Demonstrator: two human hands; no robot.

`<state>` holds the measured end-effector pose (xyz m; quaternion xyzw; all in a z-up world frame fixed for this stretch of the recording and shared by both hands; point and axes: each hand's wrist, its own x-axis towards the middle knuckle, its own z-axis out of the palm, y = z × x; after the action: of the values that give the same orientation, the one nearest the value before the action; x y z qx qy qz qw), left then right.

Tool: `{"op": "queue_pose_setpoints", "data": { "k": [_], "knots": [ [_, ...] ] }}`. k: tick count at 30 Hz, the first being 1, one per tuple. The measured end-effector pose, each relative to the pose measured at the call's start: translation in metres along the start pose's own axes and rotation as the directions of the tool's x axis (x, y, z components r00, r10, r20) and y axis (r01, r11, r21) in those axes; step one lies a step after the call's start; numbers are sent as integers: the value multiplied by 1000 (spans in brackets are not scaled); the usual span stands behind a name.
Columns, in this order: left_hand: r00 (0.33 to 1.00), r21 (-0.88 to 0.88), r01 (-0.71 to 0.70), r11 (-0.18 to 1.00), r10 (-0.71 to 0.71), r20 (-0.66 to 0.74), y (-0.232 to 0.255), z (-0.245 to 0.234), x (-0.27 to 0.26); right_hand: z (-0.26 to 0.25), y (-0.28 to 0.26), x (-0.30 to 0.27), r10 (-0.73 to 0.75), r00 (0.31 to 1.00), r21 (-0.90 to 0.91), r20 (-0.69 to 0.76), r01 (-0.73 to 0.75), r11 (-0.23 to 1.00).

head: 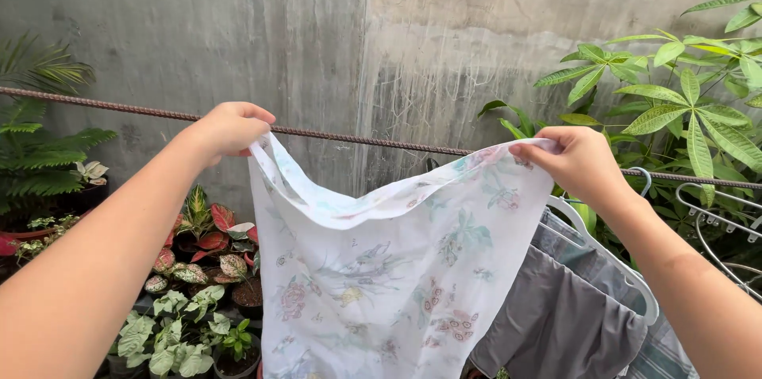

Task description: Hanging wet laundry on a clothesline using hangers.

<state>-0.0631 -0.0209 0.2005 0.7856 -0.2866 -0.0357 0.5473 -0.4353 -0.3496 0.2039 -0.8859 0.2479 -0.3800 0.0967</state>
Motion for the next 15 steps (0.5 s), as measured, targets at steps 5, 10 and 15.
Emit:
{"op": "queue_pose_setpoints", "data": {
  "k": [5, 10, 15],
  "knots": [
    [869, 566, -194, 801, -128, 479, 81, 80, -88, 11, -86, 22, -241, 970, 358, -4, 227, 906],
    [786, 303, -531, 791, 326, 525, 99, 156, -84, 18, -120, 35, -330, 942, 571, -59, 303, 763],
    [793, 143, -608, 781, 587, 163, 103, 176, -29, 7, -73, -24, -307, 939, 687, -157, 327, 649]
  ]
}}
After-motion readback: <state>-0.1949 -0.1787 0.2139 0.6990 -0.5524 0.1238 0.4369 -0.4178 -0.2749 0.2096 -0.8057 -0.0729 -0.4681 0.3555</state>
